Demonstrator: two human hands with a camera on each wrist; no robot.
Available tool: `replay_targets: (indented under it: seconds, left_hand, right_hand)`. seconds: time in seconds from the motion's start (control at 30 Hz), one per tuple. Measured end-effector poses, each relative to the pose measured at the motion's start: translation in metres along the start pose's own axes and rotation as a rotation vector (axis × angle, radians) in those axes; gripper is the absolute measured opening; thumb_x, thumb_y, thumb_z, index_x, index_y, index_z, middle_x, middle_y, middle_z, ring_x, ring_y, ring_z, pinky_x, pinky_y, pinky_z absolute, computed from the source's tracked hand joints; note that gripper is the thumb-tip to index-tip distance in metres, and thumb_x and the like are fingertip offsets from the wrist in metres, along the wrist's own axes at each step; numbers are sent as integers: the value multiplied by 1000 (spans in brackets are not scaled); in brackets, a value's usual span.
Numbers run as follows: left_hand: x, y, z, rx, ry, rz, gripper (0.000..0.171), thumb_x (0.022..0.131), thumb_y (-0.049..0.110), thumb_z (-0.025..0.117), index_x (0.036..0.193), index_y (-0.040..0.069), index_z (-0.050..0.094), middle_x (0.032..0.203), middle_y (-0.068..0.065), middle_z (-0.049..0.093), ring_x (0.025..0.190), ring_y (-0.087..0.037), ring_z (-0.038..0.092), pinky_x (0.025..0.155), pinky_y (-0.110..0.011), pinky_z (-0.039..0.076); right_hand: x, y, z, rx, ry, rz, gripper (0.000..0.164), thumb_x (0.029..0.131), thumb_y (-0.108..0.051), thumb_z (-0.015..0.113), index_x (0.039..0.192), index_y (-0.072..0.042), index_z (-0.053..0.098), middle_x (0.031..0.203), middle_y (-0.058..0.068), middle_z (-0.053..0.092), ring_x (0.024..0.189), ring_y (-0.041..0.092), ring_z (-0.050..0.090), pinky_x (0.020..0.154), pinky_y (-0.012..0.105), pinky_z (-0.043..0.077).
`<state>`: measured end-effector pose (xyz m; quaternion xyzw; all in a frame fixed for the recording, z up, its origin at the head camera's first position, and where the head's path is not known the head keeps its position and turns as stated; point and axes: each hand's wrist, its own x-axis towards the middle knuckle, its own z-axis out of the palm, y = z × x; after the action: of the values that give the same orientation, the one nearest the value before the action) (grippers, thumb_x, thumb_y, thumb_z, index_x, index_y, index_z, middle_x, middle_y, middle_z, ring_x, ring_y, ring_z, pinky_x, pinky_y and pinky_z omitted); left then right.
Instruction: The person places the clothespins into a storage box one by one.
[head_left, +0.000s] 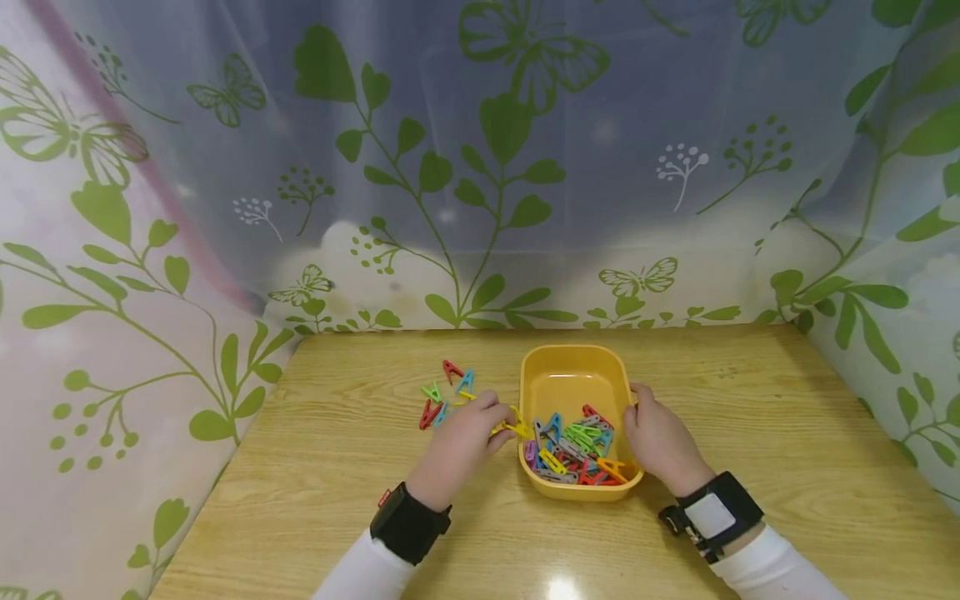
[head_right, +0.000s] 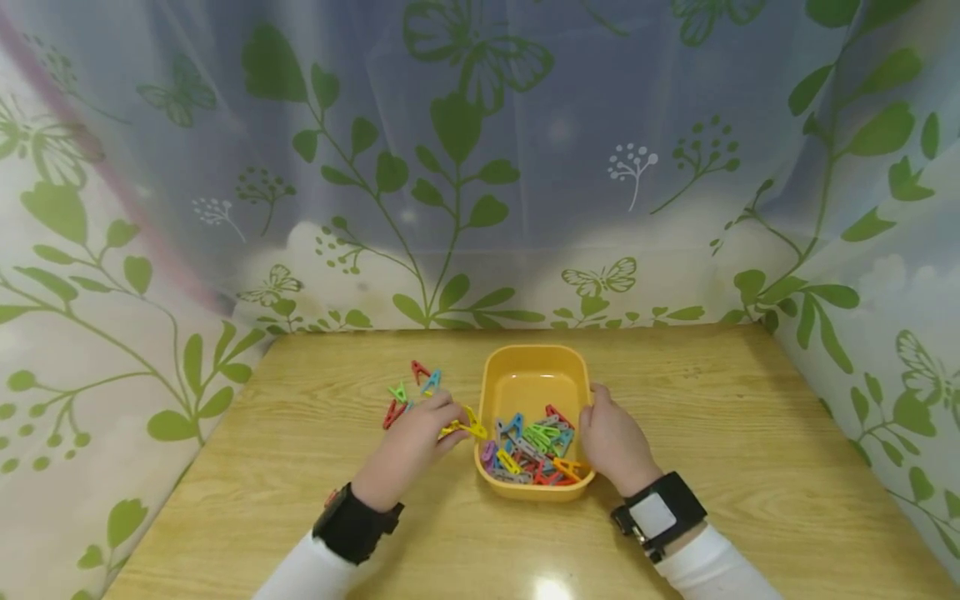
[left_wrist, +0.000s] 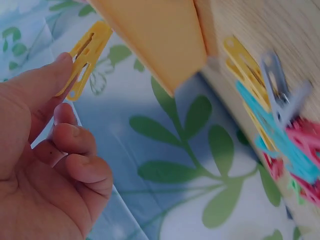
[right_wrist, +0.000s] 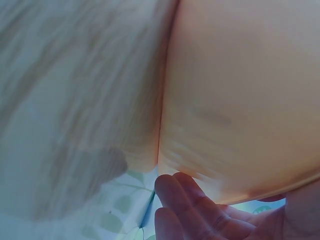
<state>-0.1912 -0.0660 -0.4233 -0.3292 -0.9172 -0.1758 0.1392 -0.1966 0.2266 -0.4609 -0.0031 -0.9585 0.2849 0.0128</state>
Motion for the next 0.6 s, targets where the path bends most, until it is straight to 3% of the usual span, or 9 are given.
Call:
replay_targets:
  seconds: [0.33, 0.6]
  left_hand:
    - [11, 23, 12, 32, -42, 76, 13, 93, 24, 77, 104, 18, 75, 94, 6, 59, 76, -7, 52, 67, -18, 44]
    - [11, 29, 25, -8, -115, 54, 10, 95, 24, 75, 102, 17, 75, 94, 6, 60, 78, -3, 56, 68, -14, 46]
  right_hand:
    - [-1, -1, -1, -12, 4, 5, 50, 110, -17, 38, 150, 13, 31, 91, 18, 63, 66, 21, 55, 55, 31, 42]
    - [-1, -1, -1, -8, 0, 1, 51, 110, -17, 37, 150, 13, 30, 85, 16, 61, 63, 20, 54, 54, 31, 41]
